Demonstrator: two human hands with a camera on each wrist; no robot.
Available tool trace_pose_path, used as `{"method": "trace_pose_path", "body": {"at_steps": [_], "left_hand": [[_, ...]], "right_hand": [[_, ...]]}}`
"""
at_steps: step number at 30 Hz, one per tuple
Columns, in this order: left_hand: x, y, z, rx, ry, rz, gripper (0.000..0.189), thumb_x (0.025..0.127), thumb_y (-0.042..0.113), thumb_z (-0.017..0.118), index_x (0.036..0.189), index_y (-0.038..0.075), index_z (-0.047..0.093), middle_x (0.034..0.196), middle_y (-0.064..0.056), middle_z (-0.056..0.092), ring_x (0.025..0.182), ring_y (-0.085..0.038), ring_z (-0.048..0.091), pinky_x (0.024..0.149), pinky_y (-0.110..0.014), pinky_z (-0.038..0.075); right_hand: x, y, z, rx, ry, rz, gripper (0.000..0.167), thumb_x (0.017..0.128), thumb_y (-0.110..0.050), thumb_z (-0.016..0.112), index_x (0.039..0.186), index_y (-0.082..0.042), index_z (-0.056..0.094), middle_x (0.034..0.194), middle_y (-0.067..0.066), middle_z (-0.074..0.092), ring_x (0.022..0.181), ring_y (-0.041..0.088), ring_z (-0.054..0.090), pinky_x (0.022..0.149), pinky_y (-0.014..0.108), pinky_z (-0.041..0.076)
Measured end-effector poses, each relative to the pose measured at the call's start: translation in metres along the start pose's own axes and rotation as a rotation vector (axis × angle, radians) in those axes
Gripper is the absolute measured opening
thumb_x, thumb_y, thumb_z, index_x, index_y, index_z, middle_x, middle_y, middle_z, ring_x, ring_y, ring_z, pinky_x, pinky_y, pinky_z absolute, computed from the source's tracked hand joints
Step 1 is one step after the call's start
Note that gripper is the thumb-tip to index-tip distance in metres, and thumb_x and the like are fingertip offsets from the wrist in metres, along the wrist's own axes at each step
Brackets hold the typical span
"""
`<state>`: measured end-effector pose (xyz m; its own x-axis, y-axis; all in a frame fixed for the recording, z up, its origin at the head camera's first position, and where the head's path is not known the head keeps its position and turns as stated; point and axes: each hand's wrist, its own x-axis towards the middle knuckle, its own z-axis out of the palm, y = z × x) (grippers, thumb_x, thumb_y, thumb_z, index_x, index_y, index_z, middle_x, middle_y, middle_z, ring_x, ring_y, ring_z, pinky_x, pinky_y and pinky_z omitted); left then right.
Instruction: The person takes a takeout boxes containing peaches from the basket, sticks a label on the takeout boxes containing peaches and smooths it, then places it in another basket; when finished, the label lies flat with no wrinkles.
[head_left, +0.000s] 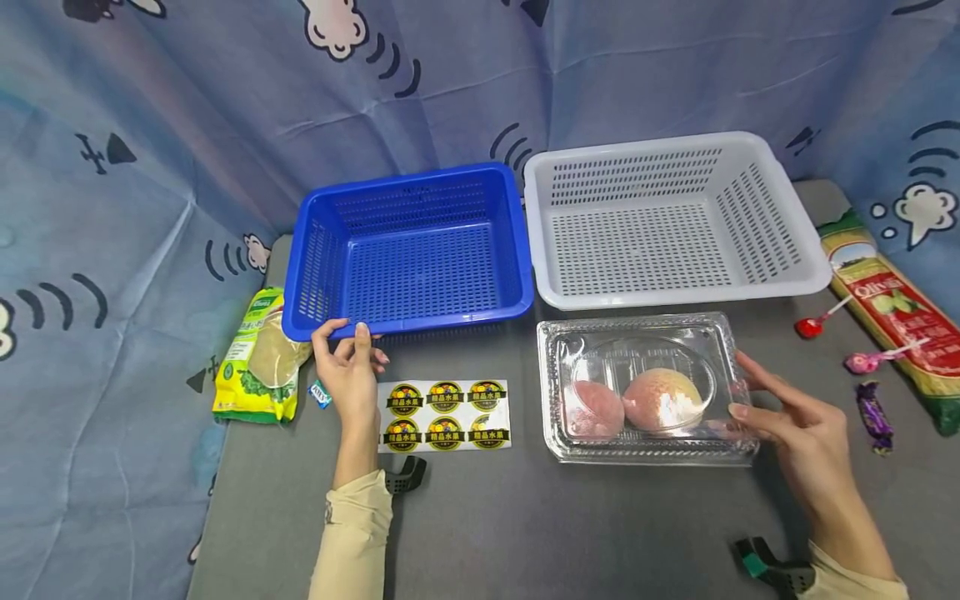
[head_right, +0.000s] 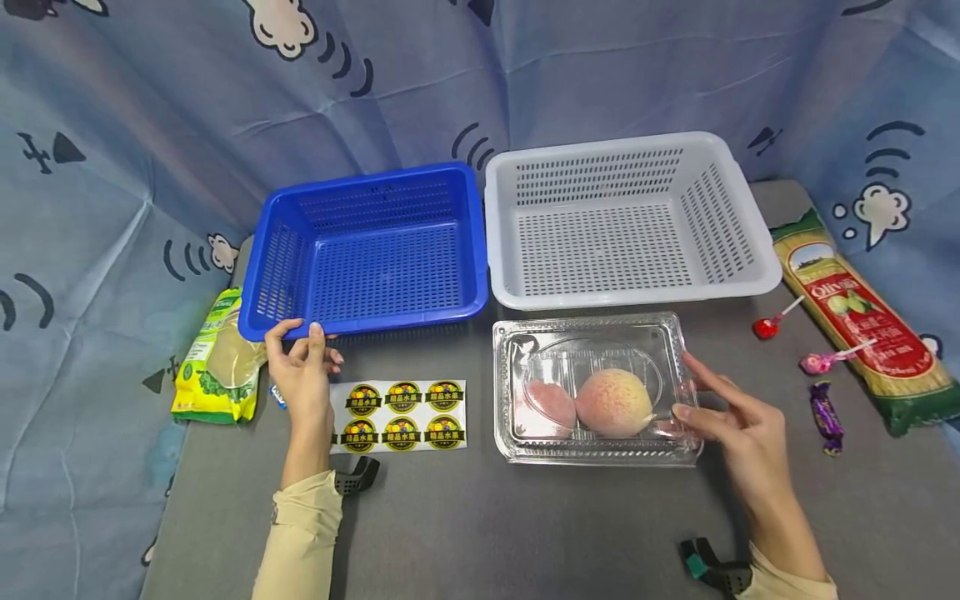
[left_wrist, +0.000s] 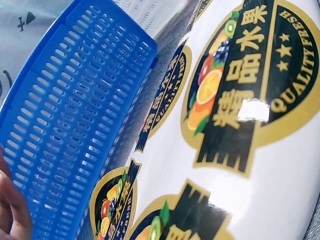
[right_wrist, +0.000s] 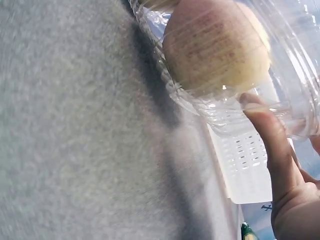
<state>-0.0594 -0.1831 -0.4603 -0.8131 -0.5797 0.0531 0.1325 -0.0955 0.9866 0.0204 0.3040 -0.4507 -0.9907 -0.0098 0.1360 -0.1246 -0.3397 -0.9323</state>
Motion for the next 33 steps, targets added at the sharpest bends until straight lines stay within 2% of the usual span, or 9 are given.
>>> {"method": "trace_pose_path", "body": {"at_steps": [9,13,25,30,33], "left_hand": [[-0.0005,-0.0002,0.0005,-0.001,-0.002,0.008,0.024,0.104,0.020,0.069,0.121,0.013,0.053,0.078,0.002,0.074,0.050,-0.009,0.060,0.047,-0.024,0.049],[-0.0002,0.0003,0.0013,-0.008,-0.001,0.005,0.023,0.104,0.019,0.069,0.120,0.014,0.053,0.078,0.002,0.074,0.050,-0.009,0.060,0.046,-0.024,0.049],[0.0007,-0.0008,-0.0008,-0.005,-0.001,-0.004,0.025,0.104,0.022,0.070,0.121,0.014,0.053,0.079,0.001,0.074,0.051,-0.011,0.060,0.047,-0.025,0.050],[0.0004,0.0017,-0.0012,0.006,-0.005,-0.027,0.026,0.104,0.023,0.070,0.122,0.014,0.053,0.080,0.001,0.075,0.052,-0.011,0.061,0.048,-0.025,0.050],[0.0002,0.0051,-0.0033,0.016,-0.015,-0.062,0.028,0.104,0.024,0.070,0.125,0.015,0.053,0.081,0.002,0.074,0.054,-0.011,0.062,0.050,-0.023,0.051]], "right_hand": [[0.0009,0.0044,-0.0030,-0.108,0.056,0.101,0.060,0.096,0.028,0.048,0.153,0.012,0.045,0.111,0.009,0.069,0.073,0.027,0.080,0.064,0.037,0.064],[0.0028,0.0047,-0.0024,-0.127,0.051,0.104,0.059,0.096,0.026,0.050,0.153,0.013,0.043,0.110,0.009,0.066,0.074,0.026,0.080,0.064,0.036,0.063],[0.0027,0.0064,-0.0003,-0.260,0.085,0.136,0.055,0.099,0.017,0.058,0.153,0.008,0.049,0.113,0.008,0.063,0.073,0.020,0.081,0.062,0.033,0.063],[-0.0004,0.0056,-0.0013,-0.403,0.105,0.201,0.057,0.101,0.008,0.063,0.156,-0.006,0.052,0.120,-0.002,0.061,0.075,0.010,0.080,0.067,0.022,0.062],[-0.0027,0.0064,0.0007,-0.493,0.114,0.202,0.058,0.102,0.005,0.064,0.156,-0.012,0.054,0.119,-0.008,0.061,0.076,0.003,0.077,0.068,0.017,0.060]]}}
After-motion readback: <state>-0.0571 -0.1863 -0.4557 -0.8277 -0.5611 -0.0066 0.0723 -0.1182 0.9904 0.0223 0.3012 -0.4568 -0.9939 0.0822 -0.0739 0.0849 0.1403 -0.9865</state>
